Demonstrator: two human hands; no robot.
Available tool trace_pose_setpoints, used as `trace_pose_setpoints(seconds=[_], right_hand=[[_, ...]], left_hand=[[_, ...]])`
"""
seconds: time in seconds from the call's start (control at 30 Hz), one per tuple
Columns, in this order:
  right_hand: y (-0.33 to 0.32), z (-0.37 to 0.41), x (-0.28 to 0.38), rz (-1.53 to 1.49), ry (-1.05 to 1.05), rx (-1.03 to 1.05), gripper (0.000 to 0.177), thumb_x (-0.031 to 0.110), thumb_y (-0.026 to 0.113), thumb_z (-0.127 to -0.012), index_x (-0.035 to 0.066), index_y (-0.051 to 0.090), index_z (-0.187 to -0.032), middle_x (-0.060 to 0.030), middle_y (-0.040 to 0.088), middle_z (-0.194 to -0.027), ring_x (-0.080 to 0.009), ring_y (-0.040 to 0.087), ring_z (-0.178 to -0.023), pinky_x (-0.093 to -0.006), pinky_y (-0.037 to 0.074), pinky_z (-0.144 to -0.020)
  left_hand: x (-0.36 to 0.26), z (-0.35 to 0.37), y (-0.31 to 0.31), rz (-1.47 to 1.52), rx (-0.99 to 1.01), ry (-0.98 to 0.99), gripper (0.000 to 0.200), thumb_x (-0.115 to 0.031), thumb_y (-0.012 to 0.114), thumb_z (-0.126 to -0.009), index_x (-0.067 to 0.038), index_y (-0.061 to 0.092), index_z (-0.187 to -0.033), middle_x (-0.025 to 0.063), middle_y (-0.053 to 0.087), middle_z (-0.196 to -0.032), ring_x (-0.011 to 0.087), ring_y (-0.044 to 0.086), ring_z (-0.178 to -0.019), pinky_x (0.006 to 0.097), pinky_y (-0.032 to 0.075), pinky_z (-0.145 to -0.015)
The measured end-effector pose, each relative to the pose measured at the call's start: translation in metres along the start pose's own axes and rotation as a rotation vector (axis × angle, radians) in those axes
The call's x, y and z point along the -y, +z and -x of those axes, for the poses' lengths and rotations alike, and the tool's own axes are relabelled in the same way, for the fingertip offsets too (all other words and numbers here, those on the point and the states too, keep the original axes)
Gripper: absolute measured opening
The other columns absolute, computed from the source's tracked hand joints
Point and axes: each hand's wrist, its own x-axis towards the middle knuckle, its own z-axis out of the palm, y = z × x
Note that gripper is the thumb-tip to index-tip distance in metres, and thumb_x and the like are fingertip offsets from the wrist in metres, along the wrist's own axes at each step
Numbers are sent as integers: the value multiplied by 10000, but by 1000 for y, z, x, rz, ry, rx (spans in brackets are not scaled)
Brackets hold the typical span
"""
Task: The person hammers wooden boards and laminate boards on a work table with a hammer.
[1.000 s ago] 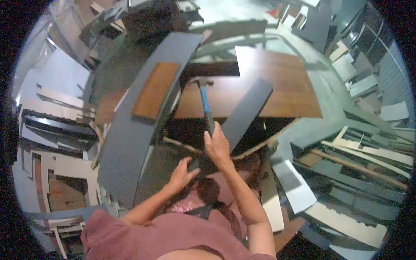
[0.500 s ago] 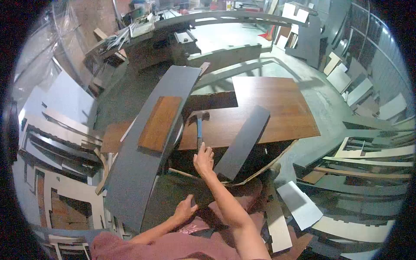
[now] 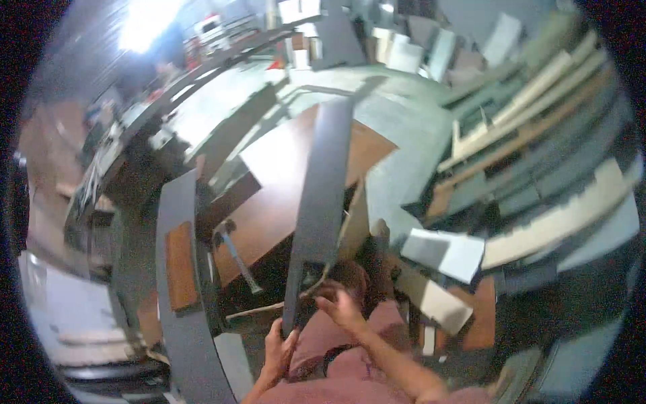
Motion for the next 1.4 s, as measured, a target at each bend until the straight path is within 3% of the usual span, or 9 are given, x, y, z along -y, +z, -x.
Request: trace_pose_setpoints(seconds=[0.07,0.2,0.27,0.3,0.33,0.5,0.63,1.0,1.4], right_hand=[[7,-15,39,215,-69,66,709,392,665,-808,-4,328,-1290,-154,553,-1141,-207,538,-1074,-335,454,-892],[0,-17,116,-154,-293,5,336,326,589,-885,27,495,-1007,-37,550,-683,-138,569,-575,-277,485,-534],[-36,-6,123,35,-367,-184,272,289,556,-901,34,529,-991,-12,524,-657,-109,543,-582,-261,468,-526],[-69,4,116,684,-692,-403,253,283,577,-890,39,537,-943,-12,529,-662,-82,539,-611,-232,460,-529],[-95,22,126,-74,-442,-162,260,258,589,-880,33,551,-1003,-5,535,-669,-66,520,-604,-212,450,-540],[-210,132,160,967,-50,-996,350,322,525,-907,20,578,-1077,-52,601,-741,-91,519,-610,-283,453,-553],[-252,189,136,1484,180,-1044,390,316,544,-887,61,534,-1181,-215,607,-1030,-414,569,-934,-423,463,-762],[-413,62,-17,2035,247,-425,304,102,571,-784,128,541,-1085,-151,605,-837,-352,621,-760,-429,499,-612],[-469,-44,-53,2187,162,-465,116,104,551,-772,88,601,-875,-109,594,-792,-269,629,-759,-393,524,-632]], left_hand=[[-37,-16,20,29,15,196,290,-162,587,-836,-18,514,-1078,65,512,-706,128,487,-624,289,430,-576],[-88,-29,70,292,244,168,302,-191,547,-879,3,484,-1103,78,518,-873,118,496,-786,271,431,-670],[-107,-32,102,317,377,400,452,-252,562,-892,-21,425,-1257,99,515,-973,133,522,-862,269,448,-728],[-108,-33,111,336,489,381,509,-202,584,-875,-9,371,-1295,117,518,-1020,161,541,-888,280,456,-766],[-108,-34,116,354,593,365,578,-152,605,-858,4,317,-1334,135,521,-1067,190,559,-914,292,464,-803],[-45,-53,105,183,487,258,540,-277,557,-899,-46,348,-1341,104,527,-1071,171,549,-950,291,460,-789],[6,-54,94,121,442,139,453,-220,555,-902,-41,405,-1291,123,576,-1003,188,579,-897,302,468,-769],[15,-30,98,-132,388,329,475,-153,606,-857,-38,412,-1274,124,631,-875,208,621,-801,314,481,-715],[57,-44,109,-159,356,218,514,-138,633,-817,-37,425,-1276,163,588,-1047,276,593,-874,327,461,-765]])
